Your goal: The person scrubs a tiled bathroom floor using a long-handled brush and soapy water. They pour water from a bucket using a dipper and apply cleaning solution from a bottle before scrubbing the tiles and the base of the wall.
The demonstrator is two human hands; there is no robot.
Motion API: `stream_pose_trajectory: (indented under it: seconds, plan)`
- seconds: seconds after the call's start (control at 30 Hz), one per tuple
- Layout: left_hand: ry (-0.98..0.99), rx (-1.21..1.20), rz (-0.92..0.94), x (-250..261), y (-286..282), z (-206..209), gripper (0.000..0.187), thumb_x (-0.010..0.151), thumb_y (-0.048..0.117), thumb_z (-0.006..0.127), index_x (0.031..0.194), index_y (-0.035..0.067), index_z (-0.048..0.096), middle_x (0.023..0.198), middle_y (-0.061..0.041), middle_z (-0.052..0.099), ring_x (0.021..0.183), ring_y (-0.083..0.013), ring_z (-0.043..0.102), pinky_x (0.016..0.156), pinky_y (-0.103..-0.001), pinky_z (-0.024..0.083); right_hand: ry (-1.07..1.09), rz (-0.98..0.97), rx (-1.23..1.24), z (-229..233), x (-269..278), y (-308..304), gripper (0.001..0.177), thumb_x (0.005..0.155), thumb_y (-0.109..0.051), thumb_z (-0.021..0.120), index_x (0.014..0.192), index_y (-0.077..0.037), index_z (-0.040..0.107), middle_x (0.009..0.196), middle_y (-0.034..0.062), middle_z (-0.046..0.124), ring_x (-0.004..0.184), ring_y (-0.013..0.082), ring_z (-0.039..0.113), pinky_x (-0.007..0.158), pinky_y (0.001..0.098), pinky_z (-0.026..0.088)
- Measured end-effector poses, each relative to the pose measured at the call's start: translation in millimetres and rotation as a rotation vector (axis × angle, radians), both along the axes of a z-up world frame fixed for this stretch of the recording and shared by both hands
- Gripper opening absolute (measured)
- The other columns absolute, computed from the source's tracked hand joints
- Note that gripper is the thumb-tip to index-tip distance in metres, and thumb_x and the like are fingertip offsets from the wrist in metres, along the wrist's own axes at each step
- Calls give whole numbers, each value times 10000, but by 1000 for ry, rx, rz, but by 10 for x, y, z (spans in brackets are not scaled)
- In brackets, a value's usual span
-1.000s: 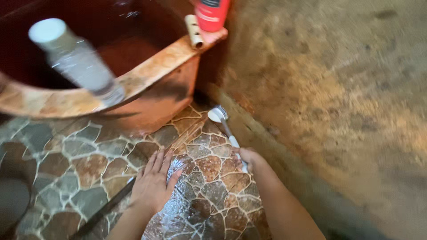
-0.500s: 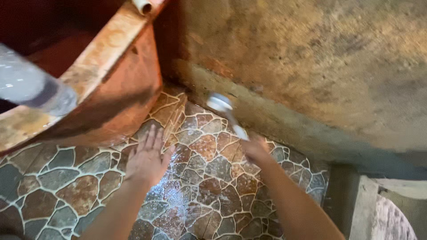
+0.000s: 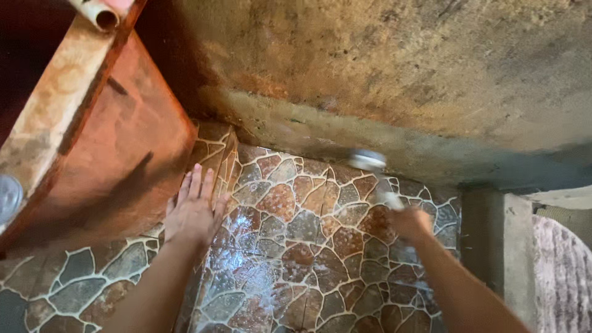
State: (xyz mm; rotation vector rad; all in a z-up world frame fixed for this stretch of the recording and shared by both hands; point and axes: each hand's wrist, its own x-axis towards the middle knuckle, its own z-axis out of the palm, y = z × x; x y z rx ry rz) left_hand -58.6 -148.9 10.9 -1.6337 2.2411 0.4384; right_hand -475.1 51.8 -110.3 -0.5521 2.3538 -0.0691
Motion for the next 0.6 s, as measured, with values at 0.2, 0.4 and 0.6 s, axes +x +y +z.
stream_pose_trajectory:
  seconds: [0.2,0.4,0.6]
  plan:
    - [56,-81,-23,-139,-8,-62,769,976,620,309,1629,286,78,1721,24,9,1549,-204,122,1206,-535,193,304,807,245,-390,171,-5,401,978,-401,602,1098,-31,697,900,150,770,761,229,766,585,365,597]
    - [154,-152,-109,-447,-46,-144,803,975,617,367,1628,218,124,1702,-63,126,1531,-269,209,1188,-545,226,158,156,119,-441,-262,405,537,945,-528,611,1090,-29,749,983,201,771,897,325,775,777,439,633]
    - [153,-210,-172,-490,-79,-196,839,969,607,394,1628,156,136,1677,-89,199,1495,-296,283,1159,-560,278,277,409,177,-487,-474,428,481,934,-490,612,1103,-62,752,1037,198,746,961,345,751,815,459,616]
